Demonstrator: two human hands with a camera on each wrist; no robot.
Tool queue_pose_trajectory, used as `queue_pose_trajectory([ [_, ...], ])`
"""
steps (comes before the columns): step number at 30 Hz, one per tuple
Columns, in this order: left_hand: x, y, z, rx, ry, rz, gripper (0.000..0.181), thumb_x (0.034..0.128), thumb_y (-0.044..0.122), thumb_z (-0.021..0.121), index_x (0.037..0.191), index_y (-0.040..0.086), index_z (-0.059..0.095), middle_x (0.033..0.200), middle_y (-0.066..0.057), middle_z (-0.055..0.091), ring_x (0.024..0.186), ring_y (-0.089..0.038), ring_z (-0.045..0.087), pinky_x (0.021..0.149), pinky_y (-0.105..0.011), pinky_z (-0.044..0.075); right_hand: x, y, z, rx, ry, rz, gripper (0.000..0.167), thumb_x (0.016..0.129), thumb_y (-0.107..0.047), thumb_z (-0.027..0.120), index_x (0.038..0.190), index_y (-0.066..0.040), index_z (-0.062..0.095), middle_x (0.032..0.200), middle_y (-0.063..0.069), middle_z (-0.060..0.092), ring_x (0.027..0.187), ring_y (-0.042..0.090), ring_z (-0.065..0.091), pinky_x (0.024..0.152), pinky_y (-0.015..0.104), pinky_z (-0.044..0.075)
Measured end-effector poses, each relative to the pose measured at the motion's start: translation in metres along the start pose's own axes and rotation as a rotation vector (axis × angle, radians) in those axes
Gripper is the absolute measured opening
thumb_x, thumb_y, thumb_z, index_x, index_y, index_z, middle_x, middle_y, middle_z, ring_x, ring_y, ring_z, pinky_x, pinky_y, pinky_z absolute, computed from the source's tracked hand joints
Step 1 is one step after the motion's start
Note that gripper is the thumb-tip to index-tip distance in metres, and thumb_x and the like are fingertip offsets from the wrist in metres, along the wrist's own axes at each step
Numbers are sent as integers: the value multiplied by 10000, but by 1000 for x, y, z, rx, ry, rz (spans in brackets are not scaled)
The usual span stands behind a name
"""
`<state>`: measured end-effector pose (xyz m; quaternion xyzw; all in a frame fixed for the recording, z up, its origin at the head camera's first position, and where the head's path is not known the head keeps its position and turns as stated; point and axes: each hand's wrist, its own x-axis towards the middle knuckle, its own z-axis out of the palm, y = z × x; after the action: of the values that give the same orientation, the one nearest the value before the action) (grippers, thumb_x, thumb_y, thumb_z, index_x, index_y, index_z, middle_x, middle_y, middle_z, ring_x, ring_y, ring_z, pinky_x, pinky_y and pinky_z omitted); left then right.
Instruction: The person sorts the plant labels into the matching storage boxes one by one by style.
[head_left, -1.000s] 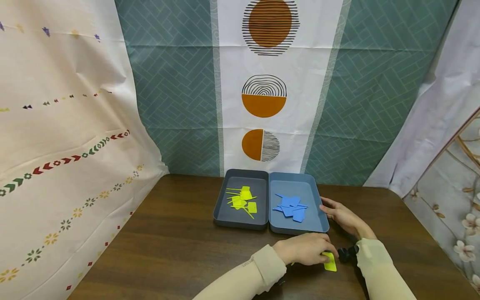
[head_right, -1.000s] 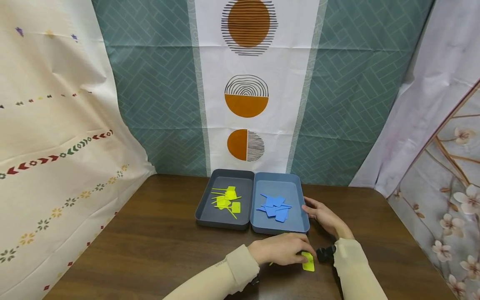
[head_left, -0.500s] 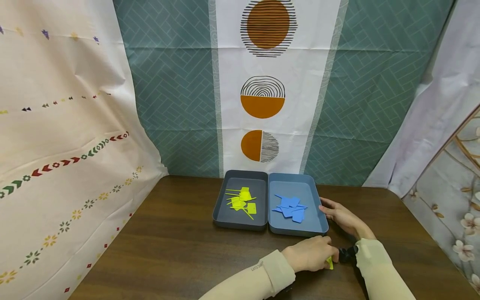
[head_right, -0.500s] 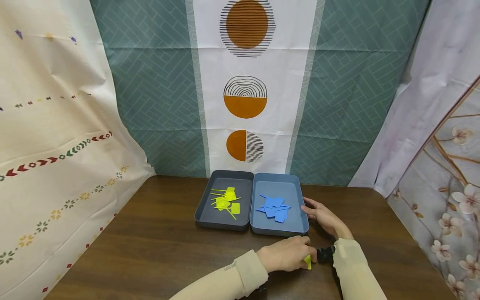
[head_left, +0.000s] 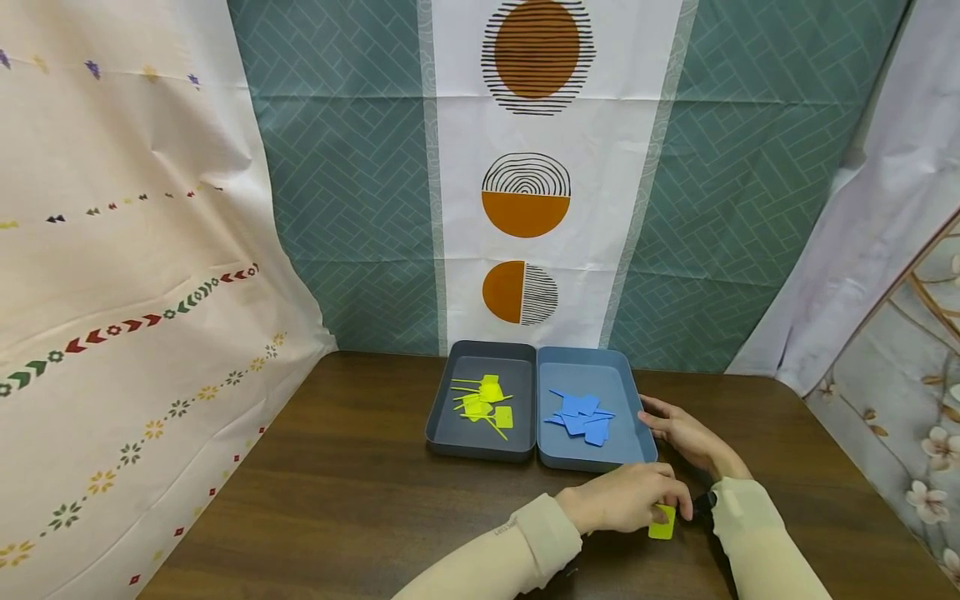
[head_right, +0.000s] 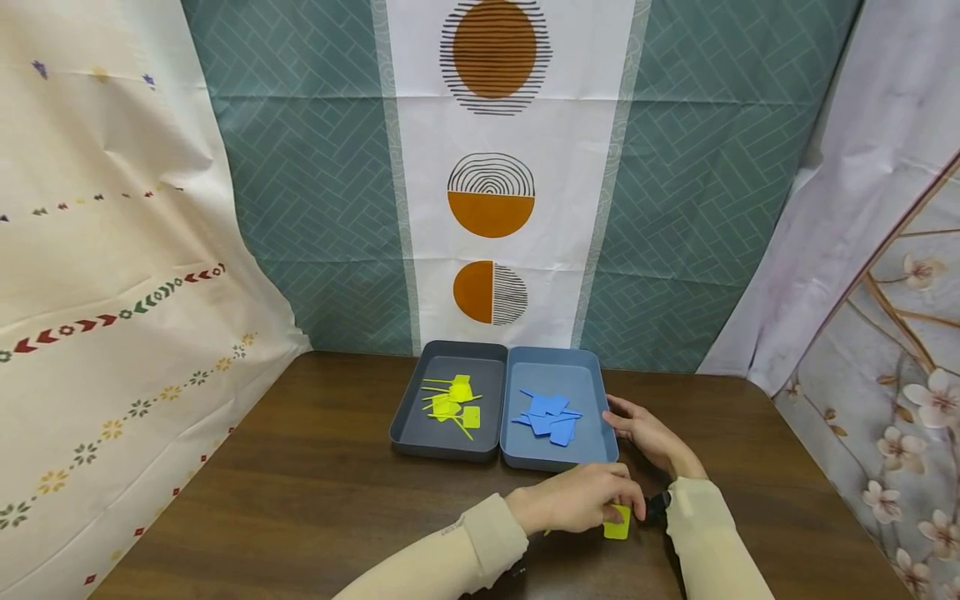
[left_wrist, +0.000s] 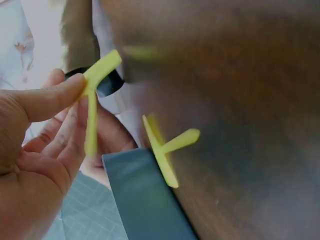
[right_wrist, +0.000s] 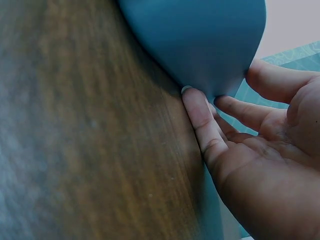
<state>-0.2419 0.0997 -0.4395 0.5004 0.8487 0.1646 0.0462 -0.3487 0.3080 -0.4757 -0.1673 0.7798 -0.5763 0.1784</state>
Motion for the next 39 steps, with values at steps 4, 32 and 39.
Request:
queue_pose_trajectory([
  [4,-2,-2,-7,-41,24,9,268,959,171,758,1213,254,738,1062,150,595,928,111,512,801,-2,383,-1,1,-1,7,-13,-2,756,1121,-289,490,1636,63,62,1664,354,103,1470,537,308,1126,496,443],
  [32,-60,-48,-71,-248,340,-130,192,969,117,734,1143,154,805,1040,65,664,934,-4,608,789,-112,499,4,0,1,-17,15,62,705,1131,-236,449,1633,71,60,1682,327,73,1506,483,272,1187,540,343],
  [39,-84,-78,-98,-274,420,-236,162,996,130,704,1125,150,801,1023,73,676,930,-48,651,777,-179,536,5,-2,1,1,17,71,729,1127,-251,467,1641,51,47,1686,317,74,1515,478,259,1200,579,297],
])
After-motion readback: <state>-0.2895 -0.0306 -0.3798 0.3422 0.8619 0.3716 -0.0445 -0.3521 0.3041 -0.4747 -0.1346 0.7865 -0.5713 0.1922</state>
